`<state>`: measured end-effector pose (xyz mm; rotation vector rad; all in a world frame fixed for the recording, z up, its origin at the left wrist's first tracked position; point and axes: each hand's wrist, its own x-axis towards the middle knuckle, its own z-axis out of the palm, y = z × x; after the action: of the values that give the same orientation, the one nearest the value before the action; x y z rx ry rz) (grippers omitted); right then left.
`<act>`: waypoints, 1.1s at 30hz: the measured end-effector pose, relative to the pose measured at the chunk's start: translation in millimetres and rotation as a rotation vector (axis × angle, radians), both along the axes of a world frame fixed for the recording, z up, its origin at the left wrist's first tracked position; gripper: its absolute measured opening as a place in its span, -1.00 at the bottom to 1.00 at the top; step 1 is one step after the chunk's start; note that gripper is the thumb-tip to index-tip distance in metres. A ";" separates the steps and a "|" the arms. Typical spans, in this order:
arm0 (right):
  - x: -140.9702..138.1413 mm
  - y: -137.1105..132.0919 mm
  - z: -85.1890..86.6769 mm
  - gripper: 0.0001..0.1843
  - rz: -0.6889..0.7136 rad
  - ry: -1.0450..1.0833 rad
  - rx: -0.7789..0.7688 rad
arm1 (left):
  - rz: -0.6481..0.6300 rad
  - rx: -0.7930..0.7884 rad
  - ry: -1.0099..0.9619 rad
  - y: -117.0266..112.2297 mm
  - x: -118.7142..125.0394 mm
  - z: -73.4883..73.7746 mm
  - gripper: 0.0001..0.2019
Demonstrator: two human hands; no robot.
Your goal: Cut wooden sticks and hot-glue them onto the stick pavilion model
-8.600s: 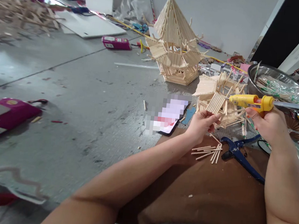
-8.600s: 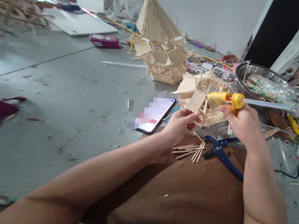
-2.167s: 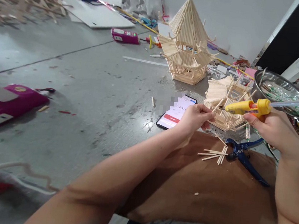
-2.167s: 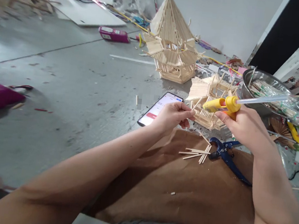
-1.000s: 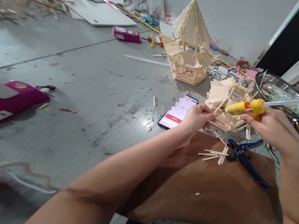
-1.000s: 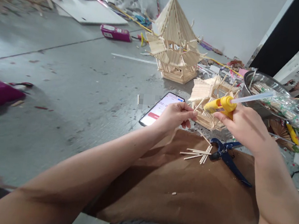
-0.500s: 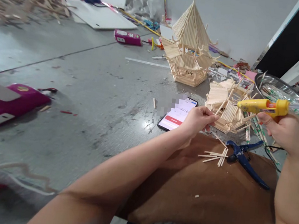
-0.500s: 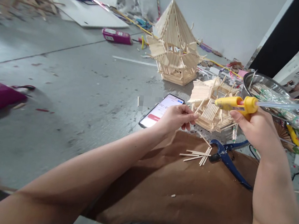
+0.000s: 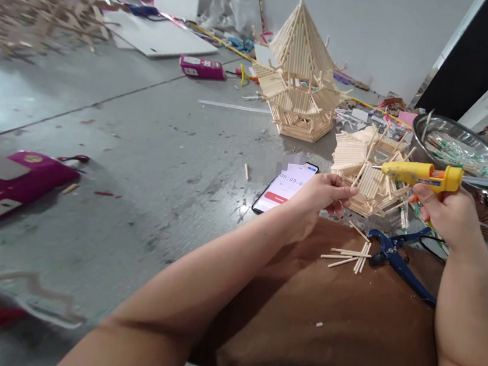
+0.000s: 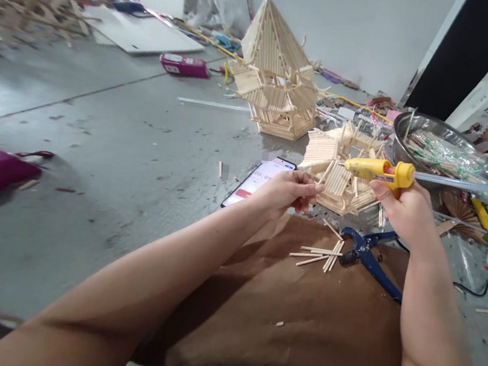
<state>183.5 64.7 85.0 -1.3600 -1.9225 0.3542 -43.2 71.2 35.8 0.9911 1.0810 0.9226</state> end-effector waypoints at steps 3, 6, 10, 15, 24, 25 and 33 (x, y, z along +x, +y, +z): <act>-3.1 -0.1 0.1 -0.65 -0.072 -0.061 -0.008 | 0.009 -0.020 -0.010 0.5 2.0 0.4 -0.78; -7.3 -0.6 1.6 -0.64 -0.063 -0.093 0.002 | 0.033 -0.038 -0.005 0.8 3.8 0.9 -0.81; -12.6 -1.4 3.7 -0.60 -0.070 -0.141 -0.019 | 0.059 -0.045 0.016 0.7 5.8 1.3 -0.83; -15.1 0.1 1.5 -0.57 -0.102 -0.181 -0.015 | 0.084 -0.032 0.025 -0.2 7.5 2.0 -0.82; -26.2 -0.2 2.4 -0.57 -0.103 -0.230 0.036 | 0.069 -0.053 0.017 0.5 6.4 1.7 -0.80; -27.0 -0.2 2.5 -0.57 -0.101 -0.235 0.043 | 0.072 -0.054 0.016 0.5 6.4 1.7 -0.80; -24.8 0.5 0.0 -0.58 -0.115 -0.220 0.013 | 0.063 -0.047 -0.008 -0.5 7.0 0.9 -0.80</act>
<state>158.7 65.3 85.0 -1.5470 -2.0074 0.1402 -36.2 70.6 36.7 0.9188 1.1278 0.9472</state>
